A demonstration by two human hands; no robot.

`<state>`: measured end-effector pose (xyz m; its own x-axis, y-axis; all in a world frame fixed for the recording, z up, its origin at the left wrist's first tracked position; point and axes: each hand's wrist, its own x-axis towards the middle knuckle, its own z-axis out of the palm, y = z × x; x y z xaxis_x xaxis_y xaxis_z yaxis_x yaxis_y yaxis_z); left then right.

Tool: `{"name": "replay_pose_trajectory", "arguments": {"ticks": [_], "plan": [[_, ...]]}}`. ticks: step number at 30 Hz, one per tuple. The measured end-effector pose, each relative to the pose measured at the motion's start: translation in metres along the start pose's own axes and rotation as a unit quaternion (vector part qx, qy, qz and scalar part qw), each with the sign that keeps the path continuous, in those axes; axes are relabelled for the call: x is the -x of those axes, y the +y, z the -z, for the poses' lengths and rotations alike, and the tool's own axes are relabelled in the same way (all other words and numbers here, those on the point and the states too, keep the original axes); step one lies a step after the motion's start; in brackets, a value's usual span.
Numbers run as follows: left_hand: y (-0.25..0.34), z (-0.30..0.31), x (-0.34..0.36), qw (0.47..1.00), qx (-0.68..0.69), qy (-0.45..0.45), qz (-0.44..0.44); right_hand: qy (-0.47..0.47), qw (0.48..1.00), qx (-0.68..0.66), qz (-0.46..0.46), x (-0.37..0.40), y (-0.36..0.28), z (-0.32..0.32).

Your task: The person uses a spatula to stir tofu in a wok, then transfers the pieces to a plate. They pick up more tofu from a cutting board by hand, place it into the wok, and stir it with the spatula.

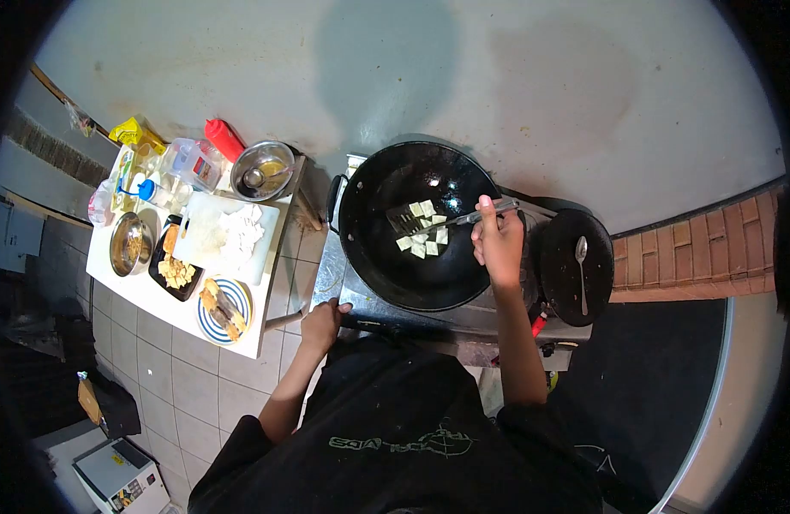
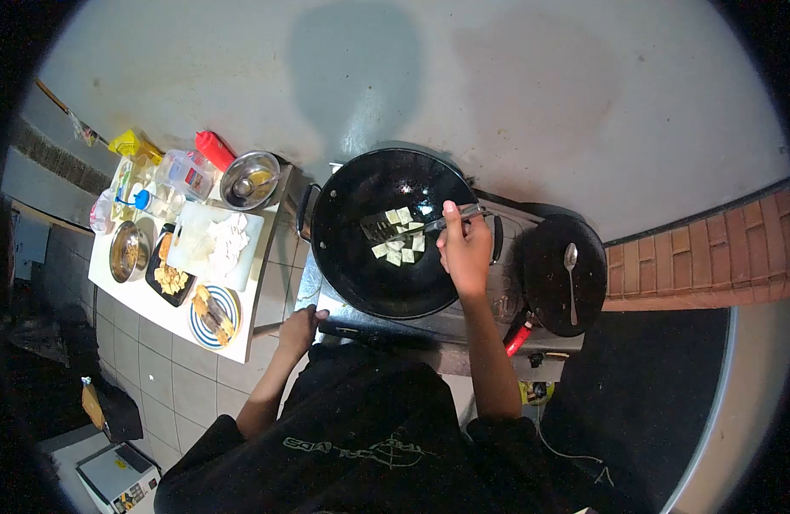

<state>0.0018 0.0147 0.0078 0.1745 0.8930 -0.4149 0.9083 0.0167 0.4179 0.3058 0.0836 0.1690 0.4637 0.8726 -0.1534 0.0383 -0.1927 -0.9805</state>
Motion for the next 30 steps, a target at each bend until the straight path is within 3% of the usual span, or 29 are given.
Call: {"name": "replay_pose_trajectory", "arguments": {"ticks": [15, 21, 23, 26, 30], "plan": [[0.006, 0.006, 0.002, 1.0, 0.0, -0.018, 0.021, 0.003, 0.999, -0.028, 0.026, 0.003, -0.007, 0.016], [0.004, 0.005, 0.001, 0.999, -0.004, -0.027, 0.025, -0.003, 0.997, 0.049, 0.063, 0.015, -0.014, 0.026], [0.003, 0.005, 0.002, 1.0, 0.005, -0.019, 0.015, 0.024, 0.97, 0.15, 0.188, 0.017, -0.013, 0.024], [0.001, 0.003, 0.001, 1.0, 0.008, -0.018, 0.011, 0.006, 0.941, 0.239, 0.24, 0.021, -0.018, 0.022], [0.003, 0.004, 0.001, 1.0, 0.014, -0.012, 0.012, -0.004, 0.932, 0.257, 0.257, 0.024, -0.017, 0.017]]}}
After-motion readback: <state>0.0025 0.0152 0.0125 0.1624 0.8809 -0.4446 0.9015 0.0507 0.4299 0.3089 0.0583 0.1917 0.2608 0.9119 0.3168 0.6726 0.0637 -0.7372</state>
